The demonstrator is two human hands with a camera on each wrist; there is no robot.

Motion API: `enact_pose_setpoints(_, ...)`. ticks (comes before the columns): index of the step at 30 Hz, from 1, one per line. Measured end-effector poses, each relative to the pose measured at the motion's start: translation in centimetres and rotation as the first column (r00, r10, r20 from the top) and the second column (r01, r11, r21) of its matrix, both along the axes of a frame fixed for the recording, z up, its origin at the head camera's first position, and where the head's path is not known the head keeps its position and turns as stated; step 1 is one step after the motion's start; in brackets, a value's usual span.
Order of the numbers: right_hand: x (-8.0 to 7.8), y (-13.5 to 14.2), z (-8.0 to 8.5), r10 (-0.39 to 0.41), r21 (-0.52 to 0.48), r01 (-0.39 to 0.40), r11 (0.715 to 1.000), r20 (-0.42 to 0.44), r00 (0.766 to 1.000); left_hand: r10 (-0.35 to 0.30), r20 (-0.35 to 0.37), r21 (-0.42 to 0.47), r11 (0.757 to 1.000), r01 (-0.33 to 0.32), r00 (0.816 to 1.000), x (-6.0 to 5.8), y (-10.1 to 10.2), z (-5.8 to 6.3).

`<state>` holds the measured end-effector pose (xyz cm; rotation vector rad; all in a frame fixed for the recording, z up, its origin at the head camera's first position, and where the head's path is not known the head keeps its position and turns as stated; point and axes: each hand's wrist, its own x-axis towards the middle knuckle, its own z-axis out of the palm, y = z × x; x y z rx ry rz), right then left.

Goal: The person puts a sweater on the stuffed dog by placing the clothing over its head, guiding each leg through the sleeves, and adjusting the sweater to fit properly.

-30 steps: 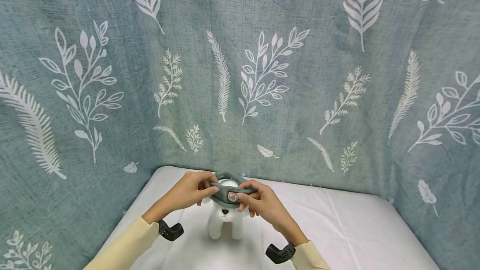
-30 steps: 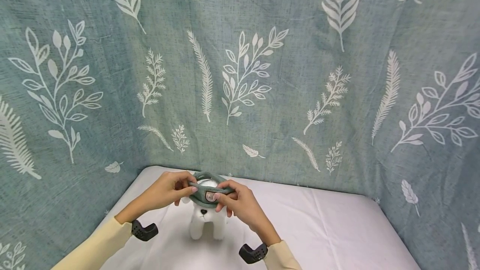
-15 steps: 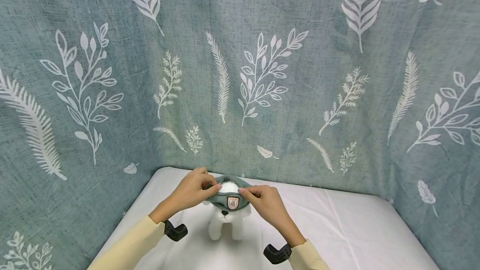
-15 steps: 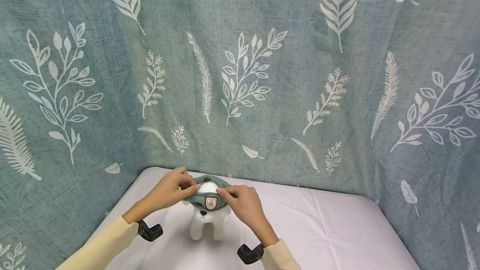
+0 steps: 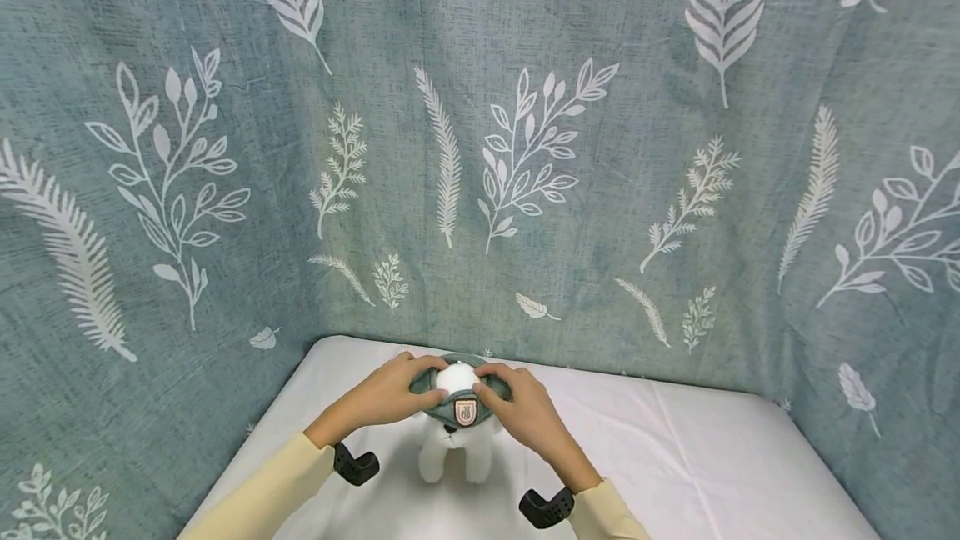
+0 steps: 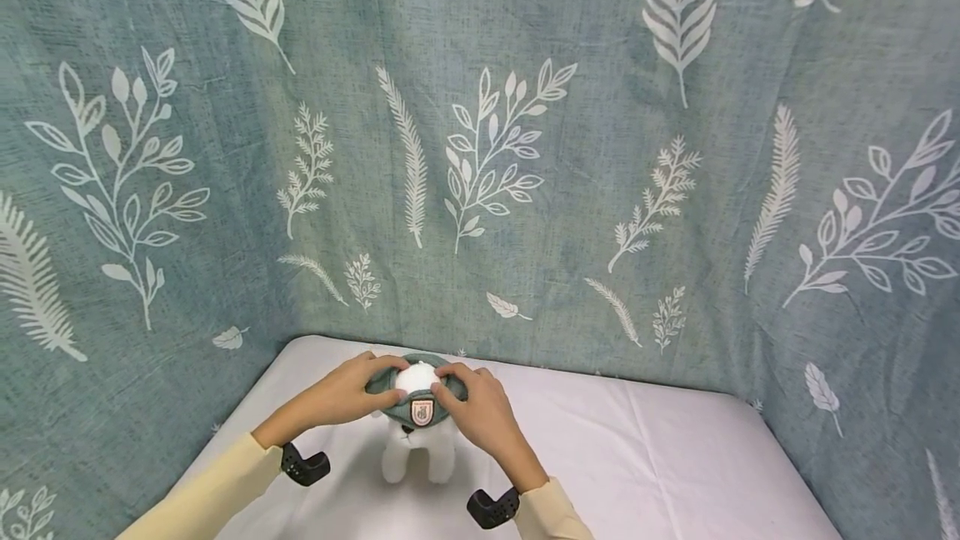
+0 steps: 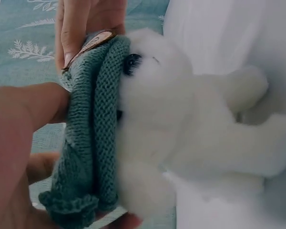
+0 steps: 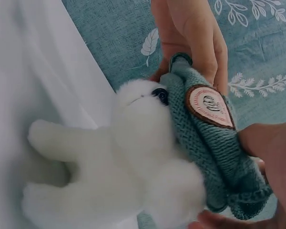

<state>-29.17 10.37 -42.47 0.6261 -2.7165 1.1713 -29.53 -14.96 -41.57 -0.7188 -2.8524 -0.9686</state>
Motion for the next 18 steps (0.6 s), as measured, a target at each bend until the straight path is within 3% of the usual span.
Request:
enact_pose_setpoints(4, 0.1, 0.1, -0.4, 0.035, -0.066, -0.023, 0.998, 0.184, 0.982, -0.032, 0.110, 0.077, 0.997, 0.024, 0.993, -0.1, 0.0, -0.4)
enact_pose_setpoints(9, 0.2, 0.3, -0.8, 0.115, -0.226, -0.030, 0.974, 0.376, 0.920, -0.091, 0.262, 0.265, 0.964, 0.019, 0.961, -0.1, 0.0, -0.8)
enact_pose_setpoints(13, 0.2, 0.2, -1.1, 0.156, -0.335, -0.002, 0.942, 0.434, 0.887, -0.085, 0.320, 0.352, 0.935, -0.035, 0.943, 0.1, 0.3, -0.9)
enact_pose_setpoints(18, 0.3, 0.0, -1.3, 0.181, -0.434, 0.049, 0.900, 0.473, 0.862, -0.020, 0.361, 0.393, 0.910, -0.133, 0.932, -0.2, 0.8, -1.5)
